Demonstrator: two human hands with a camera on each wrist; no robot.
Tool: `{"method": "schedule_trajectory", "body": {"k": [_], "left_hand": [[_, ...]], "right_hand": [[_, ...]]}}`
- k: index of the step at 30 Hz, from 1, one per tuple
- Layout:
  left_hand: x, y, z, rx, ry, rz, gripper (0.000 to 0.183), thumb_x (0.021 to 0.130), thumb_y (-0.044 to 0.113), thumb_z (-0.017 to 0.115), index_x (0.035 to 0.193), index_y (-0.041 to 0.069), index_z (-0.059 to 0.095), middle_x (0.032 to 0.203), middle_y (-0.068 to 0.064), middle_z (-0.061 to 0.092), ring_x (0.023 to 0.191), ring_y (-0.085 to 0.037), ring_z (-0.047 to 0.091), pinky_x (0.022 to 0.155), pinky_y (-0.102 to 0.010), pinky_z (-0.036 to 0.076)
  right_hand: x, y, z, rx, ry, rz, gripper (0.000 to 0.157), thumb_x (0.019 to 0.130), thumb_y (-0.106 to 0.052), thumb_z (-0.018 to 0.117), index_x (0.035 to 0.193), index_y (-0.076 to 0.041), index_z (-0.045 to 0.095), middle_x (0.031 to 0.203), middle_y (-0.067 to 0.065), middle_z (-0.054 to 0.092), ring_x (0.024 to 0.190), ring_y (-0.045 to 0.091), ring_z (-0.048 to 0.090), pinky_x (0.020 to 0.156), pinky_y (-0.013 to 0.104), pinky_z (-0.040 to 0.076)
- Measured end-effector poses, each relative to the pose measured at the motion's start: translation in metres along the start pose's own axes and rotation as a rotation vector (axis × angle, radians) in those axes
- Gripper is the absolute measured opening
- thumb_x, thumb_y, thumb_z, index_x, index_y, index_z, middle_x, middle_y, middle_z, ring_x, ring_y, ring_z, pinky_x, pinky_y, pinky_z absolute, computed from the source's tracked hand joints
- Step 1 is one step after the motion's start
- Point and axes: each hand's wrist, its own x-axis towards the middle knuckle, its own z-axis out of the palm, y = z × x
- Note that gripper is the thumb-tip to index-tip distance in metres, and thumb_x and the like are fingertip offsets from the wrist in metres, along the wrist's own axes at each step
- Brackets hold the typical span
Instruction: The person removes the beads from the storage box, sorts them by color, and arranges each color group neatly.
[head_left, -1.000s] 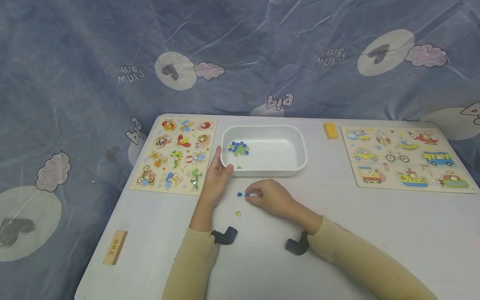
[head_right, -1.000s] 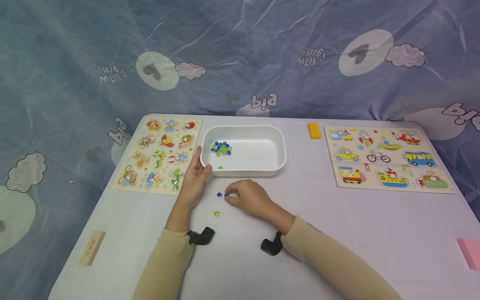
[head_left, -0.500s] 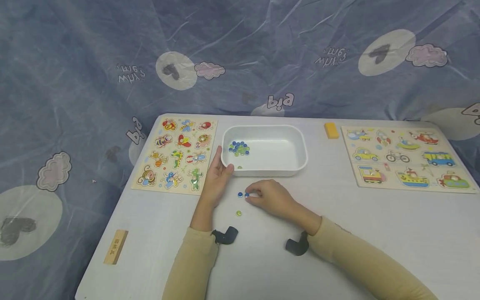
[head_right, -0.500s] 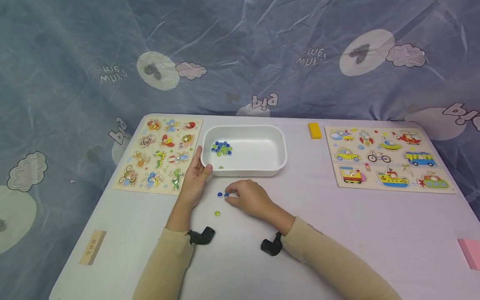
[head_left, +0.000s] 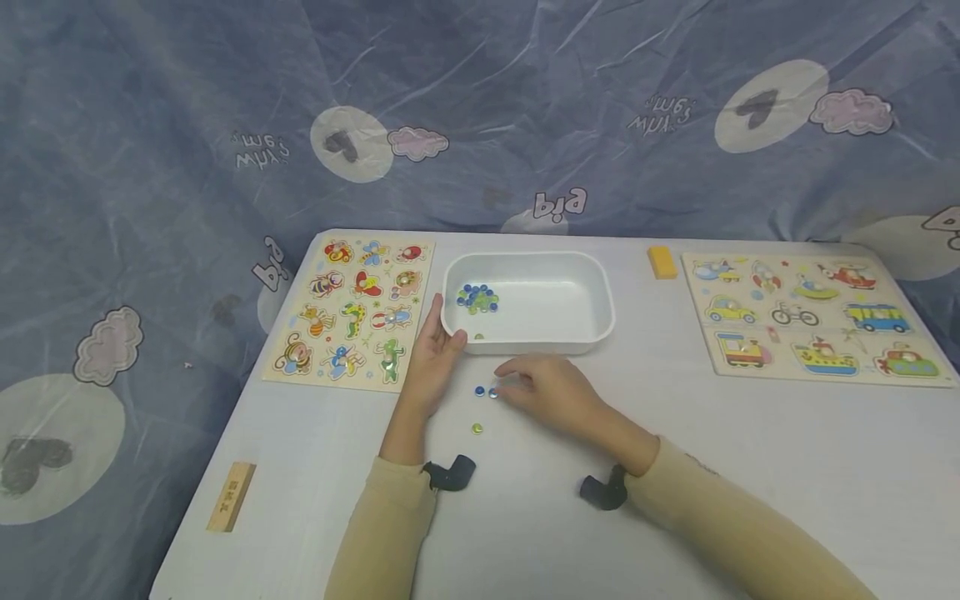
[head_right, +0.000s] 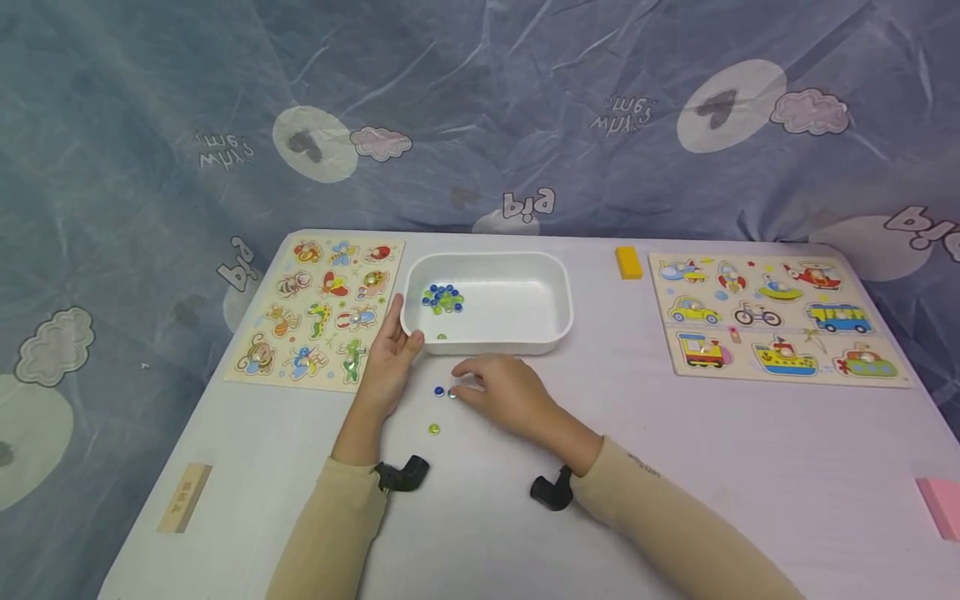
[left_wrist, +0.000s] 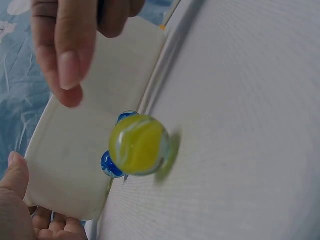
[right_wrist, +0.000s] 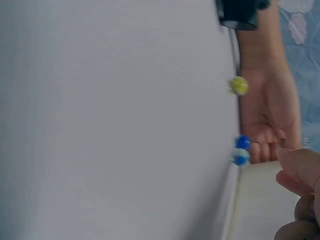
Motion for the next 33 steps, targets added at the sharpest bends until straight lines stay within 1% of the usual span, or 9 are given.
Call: {"method": "schedule_trajectory", "body": {"k": [4, 8, 11, 14, 18, 21, 26, 30, 33], "left_hand": [[-0.002, 0.004, 0.001, 0.041, 0.011, -0.017, 0.074, 0.095, 0.013, 0.054, 0.154, 0.016, 0.008, 0.160, 0.004, 0.010, 0.148, -0.019, 0.012, 0.120, -0.028, 0.020], [-0.002, 0.003, 0.001, 0.037, 0.008, -0.013, 0.074, 0.095, 0.014, 0.054, 0.154, 0.017, 0.008, 0.160, 0.004, 0.010, 0.148, -0.019, 0.012, 0.120, -0.031, 0.020], [-0.002, 0.003, 0.001, 0.020, 0.003, -0.007, 0.074, 0.095, 0.014, 0.054, 0.153, 0.018, 0.008, 0.160, 0.004, 0.009, 0.148, -0.019, 0.012, 0.121, -0.034, 0.020], [-0.002, 0.003, 0.001, -0.002, -0.004, -0.001, 0.074, 0.095, 0.012, 0.054, 0.154, 0.017, 0.008, 0.161, 0.002, 0.008, 0.148, -0.021, 0.011, 0.121, -0.035, 0.020], [-0.002, 0.003, 0.001, -0.001, -0.008, -0.005, 0.074, 0.096, 0.013, 0.053, 0.154, 0.017, 0.007, 0.161, 0.003, 0.008, 0.148, -0.021, 0.011, 0.120, -0.032, 0.022], [-0.002, 0.004, 0.001, 0.014, -0.004, -0.010, 0.074, 0.096, 0.016, 0.053, 0.154, 0.018, 0.007, 0.160, 0.005, 0.010, 0.148, -0.019, 0.013, 0.119, -0.028, 0.024], [-0.003, 0.003, 0.000, -0.001, -0.008, 0.006, 0.074, 0.095, 0.017, 0.054, 0.154, 0.018, 0.008, 0.160, 0.003, 0.009, 0.148, -0.020, 0.013, 0.119, -0.029, 0.023], [-0.002, 0.001, 0.000, -0.012, -0.013, 0.012, 0.074, 0.095, 0.016, 0.054, 0.153, 0.017, 0.008, 0.161, 0.002, 0.008, 0.148, -0.020, 0.012, 0.120, -0.033, 0.022], [-0.001, 0.001, 0.000, -0.012, -0.011, 0.015, 0.074, 0.095, 0.016, 0.054, 0.153, 0.016, 0.008, 0.161, 0.002, 0.008, 0.148, -0.021, 0.011, 0.121, -0.034, 0.021]], "right_hand": [[0.011, -0.002, -0.024, 0.068, 0.060, -0.031, 0.025, 0.085, -0.035, 0.069, 0.108, -0.023, 0.071, 0.060, -0.007, 0.048, 0.053, 0.010, 0.044, 0.048, 0.022, 0.042], [0.035, 0.002, -0.044, 0.109, 0.117, -0.061, 0.025, 0.085, -0.033, 0.070, 0.106, -0.020, 0.071, 0.059, -0.001, 0.042, 0.056, 0.014, 0.040, 0.051, 0.024, 0.039], [0.054, 0.009, -0.051, 0.098, 0.115, -0.056, 0.026, 0.084, -0.034, 0.071, 0.106, -0.020, 0.071, 0.060, 0.000, 0.043, 0.057, 0.014, 0.040, 0.053, 0.025, 0.039], [0.071, 0.016, -0.050, 0.084, 0.057, -0.040, 0.028, 0.083, -0.035, 0.071, 0.107, -0.020, 0.071, 0.062, 0.000, 0.045, 0.057, 0.015, 0.040, 0.053, 0.026, 0.039], [0.088, 0.021, -0.043, 0.075, -0.060, -0.009, 0.030, 0.083, -0.035, 0.072, 0.109, -0.020, 0.071, 0.066, 0.000, 0.049, 0.059, 0.015, 0.043, 0.055, 0.028, 0.041], [0.098, 0.021, -0.036, 0.072, -0.146, 0.005, 0.028, 0.082, -0.033, 0.073, 0.108, -0.021, 0.072, 0.067, 0.000, 0.052, 0.060, 0.014, 0.045, 0.057, 0.027, 0.042], [0.109, 0.020, -0.028, 0.076, -0.276, 0.010, 0.026, 0.079, -0.029, 0.076, 0.104, -0.021, 0.073, 0.070, 0.000, 0.061, 0.063, 0.015, 0.050, 0.059, 0.027, 0.046], [0.117, 0.023, -0.021, 0.056, -0.347, 0.000, 0.021, 0.079, -0.025, 0.076, 0.099, -0.021, 0.075, 0.082, -0.004, 0.070, 0.072, 0.013, 0.059, 0.070, 0.026, 0.052], [0.122, 0.026, -0.017, 0.053, -0.389, -0.004, 0.016, 0.080, -0.020, 0.074, 0.096, -0.022, 0.076, 0.092, -0.005, 0.073, 0.081, 0.011, 0.064, 0.081, 0.027, 0.055]]}}
